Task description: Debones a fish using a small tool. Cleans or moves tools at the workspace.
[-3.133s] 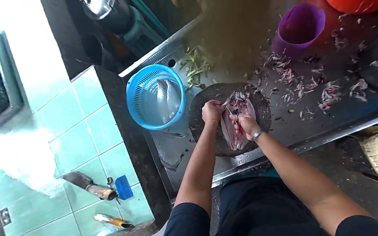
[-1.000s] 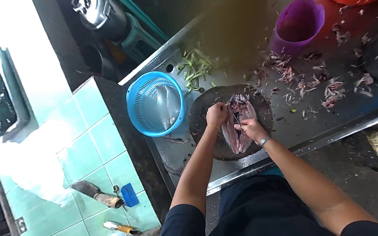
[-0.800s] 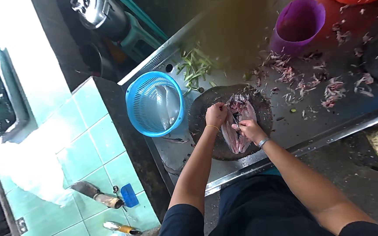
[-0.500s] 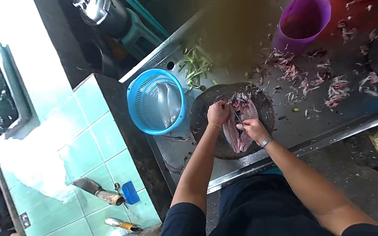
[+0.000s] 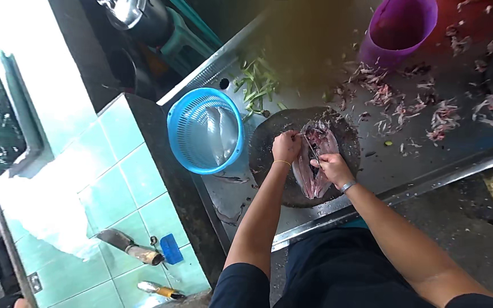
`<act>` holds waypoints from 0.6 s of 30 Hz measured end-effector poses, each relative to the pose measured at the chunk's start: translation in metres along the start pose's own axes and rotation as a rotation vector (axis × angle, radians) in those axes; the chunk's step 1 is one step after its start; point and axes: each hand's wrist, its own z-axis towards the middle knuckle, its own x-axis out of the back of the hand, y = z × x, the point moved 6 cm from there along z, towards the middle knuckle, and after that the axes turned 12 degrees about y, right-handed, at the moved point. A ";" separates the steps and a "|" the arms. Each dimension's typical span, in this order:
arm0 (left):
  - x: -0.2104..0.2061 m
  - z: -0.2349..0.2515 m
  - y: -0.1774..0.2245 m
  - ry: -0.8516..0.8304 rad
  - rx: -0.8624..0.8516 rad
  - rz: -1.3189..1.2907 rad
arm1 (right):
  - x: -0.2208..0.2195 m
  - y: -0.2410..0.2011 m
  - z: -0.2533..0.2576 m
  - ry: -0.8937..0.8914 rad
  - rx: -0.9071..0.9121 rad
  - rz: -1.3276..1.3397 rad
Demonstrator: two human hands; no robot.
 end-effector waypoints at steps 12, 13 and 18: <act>0.000 0.001 0.000 0.002 0.005 0.006 | -0.008 0.006 0.008 -0.042 -0.108 0.162; 0.002 0.000 0.001 0.000 0.013 -0.002 | -0.005 0.001 0.004 -0.048 -0.109 0.163; 0.002 -0.003 0.004 0.002 0.027 0.009 | -0.002 -0.004 -0.003 0.007 -0.073 0.076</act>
